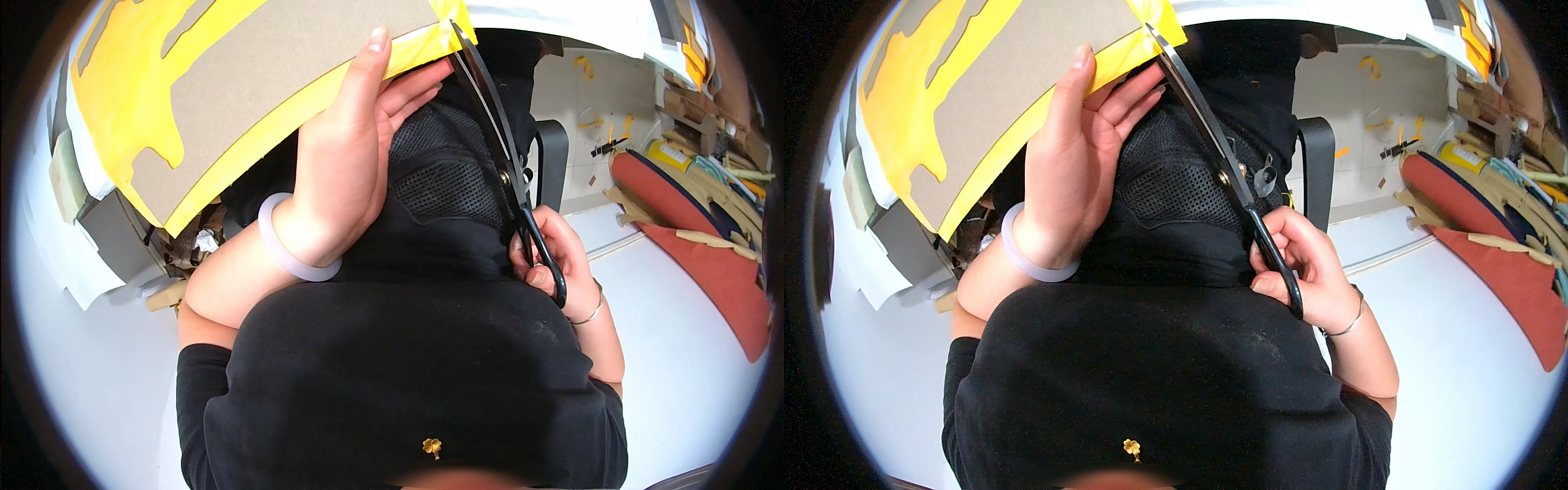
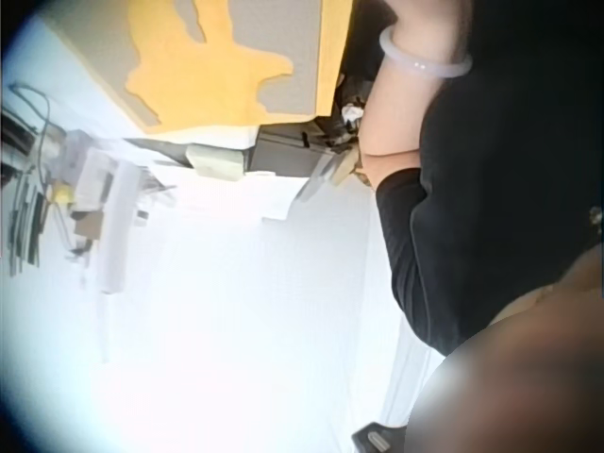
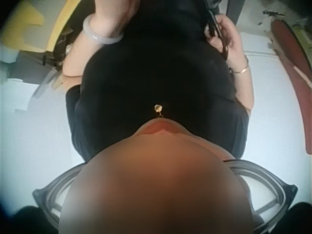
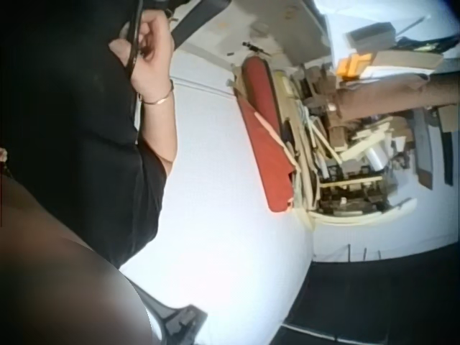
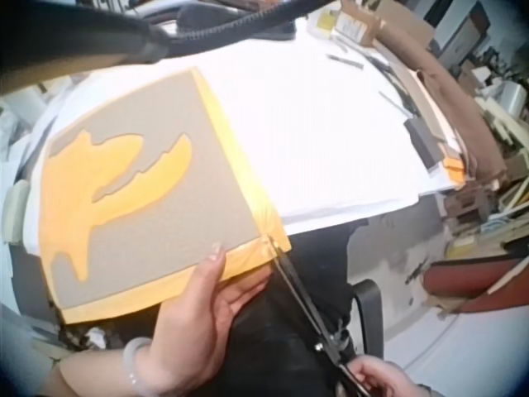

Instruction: The person cuts a yellow fabric piece with a gray pattern using scissors, then irons the fabric with a steam iron, and finally uses a hot knife to trim the edges of the fabric.

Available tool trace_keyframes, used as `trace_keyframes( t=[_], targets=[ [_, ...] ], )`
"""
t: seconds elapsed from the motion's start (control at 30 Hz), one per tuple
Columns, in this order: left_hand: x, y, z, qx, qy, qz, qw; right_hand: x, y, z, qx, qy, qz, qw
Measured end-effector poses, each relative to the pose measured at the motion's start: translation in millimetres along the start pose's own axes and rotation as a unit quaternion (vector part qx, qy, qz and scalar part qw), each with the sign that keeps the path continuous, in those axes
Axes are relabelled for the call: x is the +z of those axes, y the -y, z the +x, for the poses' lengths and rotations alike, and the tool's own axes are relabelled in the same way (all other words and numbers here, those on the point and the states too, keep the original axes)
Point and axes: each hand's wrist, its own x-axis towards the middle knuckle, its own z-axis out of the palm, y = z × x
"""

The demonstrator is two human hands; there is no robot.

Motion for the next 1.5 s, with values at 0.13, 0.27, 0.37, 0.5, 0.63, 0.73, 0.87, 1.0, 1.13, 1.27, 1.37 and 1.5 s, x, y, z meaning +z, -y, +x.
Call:
trace_keyframes(
  t=[0.13,0.27,0.37,0.5,0.63,0.73,0.87,1.0,1.13,1.27,1.37,1.5],
  targets=[
    [0.3,0.5,0.4,-0.006,-0.004,-0.002,1.000,2.0,-1.9,1.5,-0.001,-0.011,-0.009,1.000],
    [1.5,1.4,0.2,-0.003,-0.006,-0.005,1.000,2.1,-2.0,3.3,-0.006,-0.016,-0.032,0.999],
    [2.6,1.7,-0.1,0.000,-0.009,-0.005,1.000,-0.1,-4.7,3.6,-0.010,-0.017,-0.043,0.999],
    [2.9,1.6,0.9,-0.001,-0.012,-0.008,1.000,0.1,-7.4,3.5,-0.015,-0.024,-0.055,0.998],
    [3.8,1.9,-0.1,0.008,-0.008,0.003,1.000,-0.1,-6.2,4.3,-0.020,-0.025,-0.059,0.998],
    [3.7,2.3,-0.9,0.011,-0.006,0.007,1.000,-0.9,-6.7,3.4,-0.017,-0.027,-0.062,0.998],
    [2.2,2.0,-0.1,0.007,0.003,0.005,1.000,0.8,-5.7,3.2,-0.021,-0.030,-0.064,0.997],
    [2.1,1.3,-0.3,0.005,0.006,0.009,1.000,2.2,-5.8,2.6,-0.025,-0.032,-0.065,0.997],
    [4.7,0.9,-0.7,0.005,0.003,0.005,1.000,1.3,-5.9,1.4,-0.021,-0.022,-0.060,0.998],
    [2.2,-3.4,0.1,-0.017,0.004,-0.037,0.999,4.0,-5.0,2.1,-0.018,-0.027,-0.056,0.998],
    [1.5,-5.5,0.6,-0.028,0.005,-0.057,0.998,5.2,-6.0,1.4,-0.022,-0.034,-0.063,0.997],
    [6.1,-5.6,-0.1,-0.021,-0.007,-0.027,0.999,6.7,-8.2,1.5,-0.029,-0.039,-0.065,0.997]
  ],
)
